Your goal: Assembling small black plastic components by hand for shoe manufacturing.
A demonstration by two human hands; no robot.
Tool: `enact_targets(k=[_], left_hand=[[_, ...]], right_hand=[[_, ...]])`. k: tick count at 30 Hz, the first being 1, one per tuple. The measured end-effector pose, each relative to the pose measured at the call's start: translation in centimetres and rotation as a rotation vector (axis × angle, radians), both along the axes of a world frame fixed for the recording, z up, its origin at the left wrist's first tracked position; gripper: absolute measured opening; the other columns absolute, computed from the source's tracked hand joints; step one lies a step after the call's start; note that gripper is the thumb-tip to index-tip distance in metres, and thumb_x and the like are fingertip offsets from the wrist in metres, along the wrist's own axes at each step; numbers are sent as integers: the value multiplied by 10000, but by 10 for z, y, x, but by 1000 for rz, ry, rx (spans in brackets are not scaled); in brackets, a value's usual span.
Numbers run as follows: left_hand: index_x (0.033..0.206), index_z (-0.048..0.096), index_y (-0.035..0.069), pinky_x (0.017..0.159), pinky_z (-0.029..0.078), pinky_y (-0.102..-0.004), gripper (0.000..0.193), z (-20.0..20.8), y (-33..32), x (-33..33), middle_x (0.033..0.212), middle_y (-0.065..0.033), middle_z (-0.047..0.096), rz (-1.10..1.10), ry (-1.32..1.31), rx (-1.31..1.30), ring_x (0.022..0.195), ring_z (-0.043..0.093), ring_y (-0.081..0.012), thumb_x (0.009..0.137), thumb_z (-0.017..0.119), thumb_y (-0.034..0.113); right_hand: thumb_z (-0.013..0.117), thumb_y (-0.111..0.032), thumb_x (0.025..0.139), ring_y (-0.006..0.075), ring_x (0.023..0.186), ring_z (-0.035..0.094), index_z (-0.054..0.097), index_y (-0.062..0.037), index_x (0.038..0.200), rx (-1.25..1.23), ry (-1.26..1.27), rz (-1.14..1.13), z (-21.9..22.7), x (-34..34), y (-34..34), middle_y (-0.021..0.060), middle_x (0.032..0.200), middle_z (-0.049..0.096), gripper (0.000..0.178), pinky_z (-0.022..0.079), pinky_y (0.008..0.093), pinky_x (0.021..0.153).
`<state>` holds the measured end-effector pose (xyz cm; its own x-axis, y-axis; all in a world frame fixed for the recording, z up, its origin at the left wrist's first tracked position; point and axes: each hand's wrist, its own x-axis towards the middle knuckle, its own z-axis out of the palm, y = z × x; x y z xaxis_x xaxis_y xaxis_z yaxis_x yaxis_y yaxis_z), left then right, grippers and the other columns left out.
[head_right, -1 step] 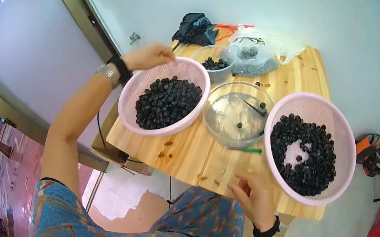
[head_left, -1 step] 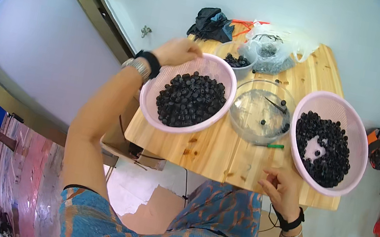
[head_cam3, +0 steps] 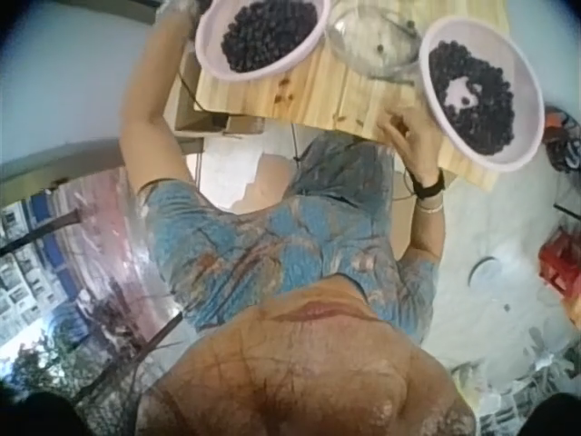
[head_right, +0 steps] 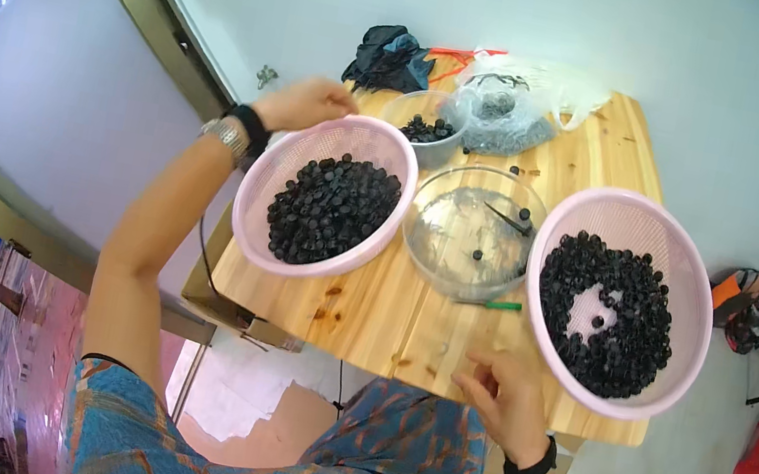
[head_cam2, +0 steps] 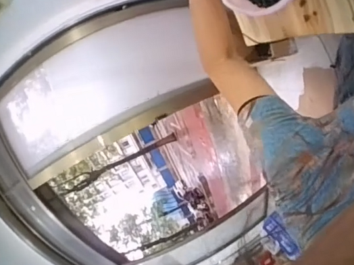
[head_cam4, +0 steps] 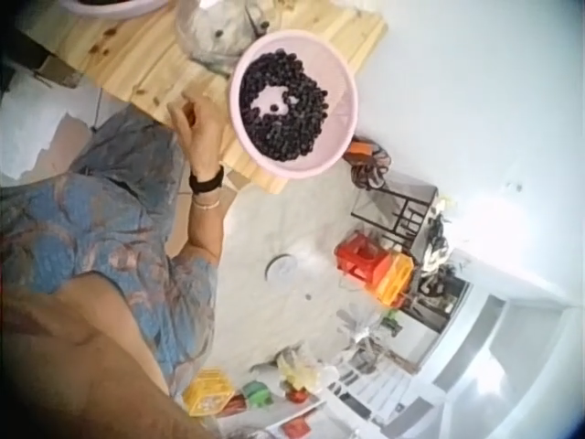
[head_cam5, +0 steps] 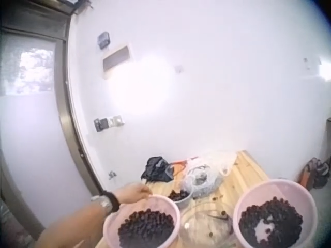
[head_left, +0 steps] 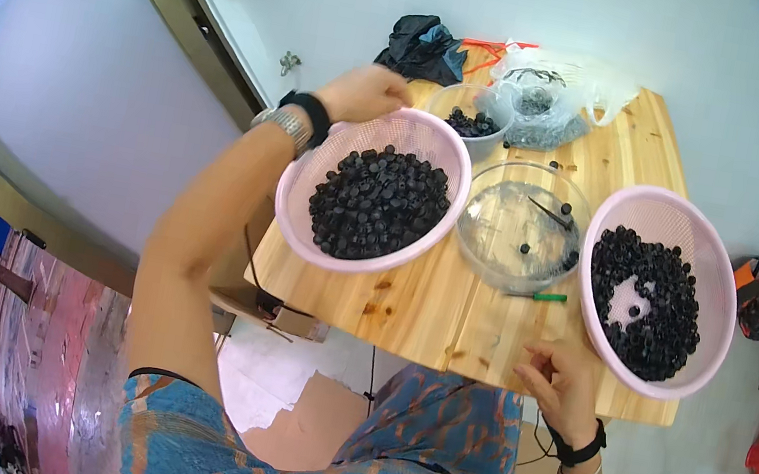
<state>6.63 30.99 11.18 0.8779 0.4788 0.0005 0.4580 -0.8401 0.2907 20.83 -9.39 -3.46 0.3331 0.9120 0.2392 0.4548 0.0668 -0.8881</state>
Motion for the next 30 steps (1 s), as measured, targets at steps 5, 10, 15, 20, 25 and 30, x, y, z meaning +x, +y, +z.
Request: enact_targets(k=[5, 10, 15, 20, 25, 30], left_hand=[[959, 655, 46, 733, 486, -321, 232, -25, 43, 96, 886, -114, 659, -116, 176, 158, 803, 628, -209, 757, 588, 140], [919, 680, 119, 768, 485, -358, 221, -67, 37, 153, 904, -106, 658, -25, 468, 380, 890, 616, -259, 703, 636, 134], [862, 675, 109, 704, 486, -361, 222, -74, 30, 159, 850, -101, 657, -187, 556, 239, 832, 619, -257, 650, 696, 173], [799, 655, 81, 664, 471, -376, 224, -90, 29, 155, 793, -114, 646, -93, 404, 263, 786, 614, -263, 619, 710, 203], [785, 659, 77, 669, 472, -375, 199, -107, 33, 163, 784, -128, 643, -54, 341, 287, 772, 612, -288, 609, 688, 164], [819, 672, 80, 681, 477, -377, 244, -107, 51, 156, 790, -150, 637, -97, 293, 370, 743, 606, -317, 585, 680, 150]], right_hand=[[713, -121, 731, 132, 518, 475, 592, -5, 848, -118, 36, 51, 12, 3, 8, 47, 635, 496, 205, 384, 256, 475], [728, -97, 710, 124, 486, 482, 603, -3, 898, -153, -15, 79, -2, 13, 2, 51, 629, 503, 245, 376, 244, 447], [729, -116, 710, 139, 501, 490, 613, -4, 895, -172, 31, 72, -2, 19, 3, 63, 621, 503, 245, 383, 251, 449], [729, -94, 710, 124, 486, 486, 607, 2, 892, -200, 128, 57, -9, 21, 4, 60, 632, 506, 239, 371, 239, 435], [724, -96, 716, 125, 476, 485, 595, 7, 849, -165, 91, 29, -11, 21, 3, 64, 627, 502, 211, 366, 245, 431], [719, -119, 719, 145, 498, 497, 598, 3, 845, -182, 60, 47, -8, 20, 1, 68, 615, 502, 213, 383, 264, 454]])
